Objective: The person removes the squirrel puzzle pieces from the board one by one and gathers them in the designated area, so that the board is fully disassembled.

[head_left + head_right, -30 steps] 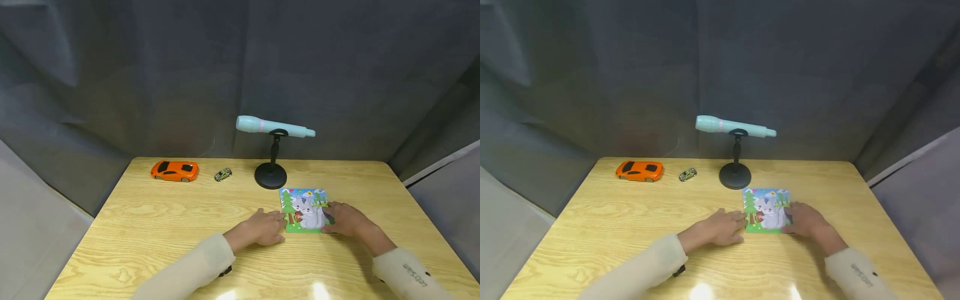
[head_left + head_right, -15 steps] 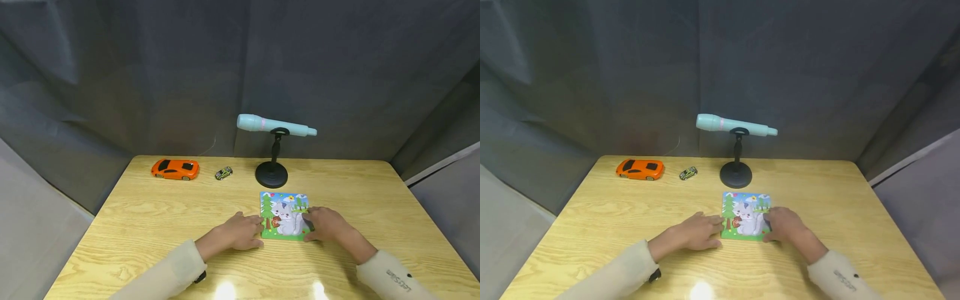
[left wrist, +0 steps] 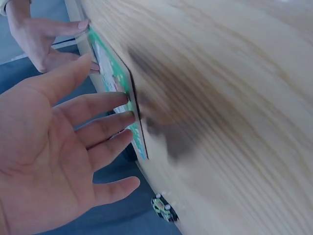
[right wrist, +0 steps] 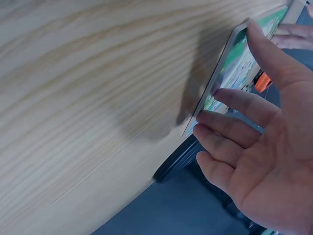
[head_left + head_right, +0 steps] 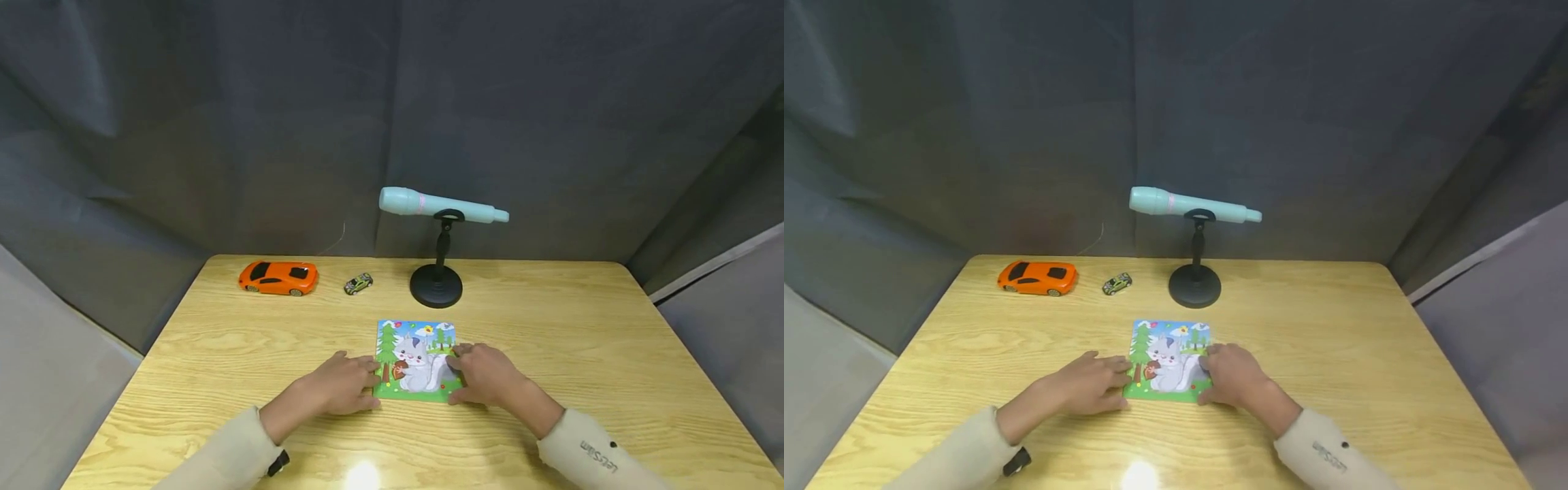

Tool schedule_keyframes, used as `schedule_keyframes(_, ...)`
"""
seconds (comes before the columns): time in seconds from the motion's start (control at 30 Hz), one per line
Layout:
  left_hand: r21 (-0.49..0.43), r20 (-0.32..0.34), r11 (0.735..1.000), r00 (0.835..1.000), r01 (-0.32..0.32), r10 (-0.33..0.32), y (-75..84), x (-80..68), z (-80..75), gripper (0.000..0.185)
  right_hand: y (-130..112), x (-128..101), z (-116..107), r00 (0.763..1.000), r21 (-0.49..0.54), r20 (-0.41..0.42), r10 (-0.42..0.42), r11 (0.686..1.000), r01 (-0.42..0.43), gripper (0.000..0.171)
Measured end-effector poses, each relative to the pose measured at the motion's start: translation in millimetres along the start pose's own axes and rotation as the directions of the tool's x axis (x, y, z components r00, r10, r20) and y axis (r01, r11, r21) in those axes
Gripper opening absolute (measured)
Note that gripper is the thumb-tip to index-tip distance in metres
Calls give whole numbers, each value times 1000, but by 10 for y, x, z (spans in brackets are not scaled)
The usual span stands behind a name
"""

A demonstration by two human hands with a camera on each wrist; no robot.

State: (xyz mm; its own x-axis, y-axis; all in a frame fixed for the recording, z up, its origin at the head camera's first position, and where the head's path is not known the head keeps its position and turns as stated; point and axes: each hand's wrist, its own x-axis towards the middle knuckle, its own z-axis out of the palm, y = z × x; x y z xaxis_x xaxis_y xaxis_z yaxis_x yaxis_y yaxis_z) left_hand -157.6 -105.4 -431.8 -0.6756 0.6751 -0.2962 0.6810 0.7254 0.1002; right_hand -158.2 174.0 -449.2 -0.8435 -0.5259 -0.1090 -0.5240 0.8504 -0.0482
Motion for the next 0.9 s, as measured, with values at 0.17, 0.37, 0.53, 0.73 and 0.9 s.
schedule_keyframes(0.17,-25,-9,999,1000,26,-26,-68,-121,-11,48,-188,99,14,999,-32,-11,-34,999,34,73)
schedule_keyframes(0.37,-28,-31,999,999,30,-31,-107,-214,11,44,-331,138,-2,999,-41,-10,-54,998,53,73)
schedule_keyframes(0.53,-52,-48,998,999,18,-21,-111,-247,13,43,-373,124,-17,1000,-60,5,-28,998,29,73)
schedule_keyframes(0.73,-37,-200,999,980,-32,24,-118,-171,18,23,-342,94,-51,1000,18,-2,-27,999,27,70)
schedule_keyframes(0.9,21,-235,999,971,-31,35,-83,44,36,42,-255,132,-87,994,81,-104,-39,996,48,54)
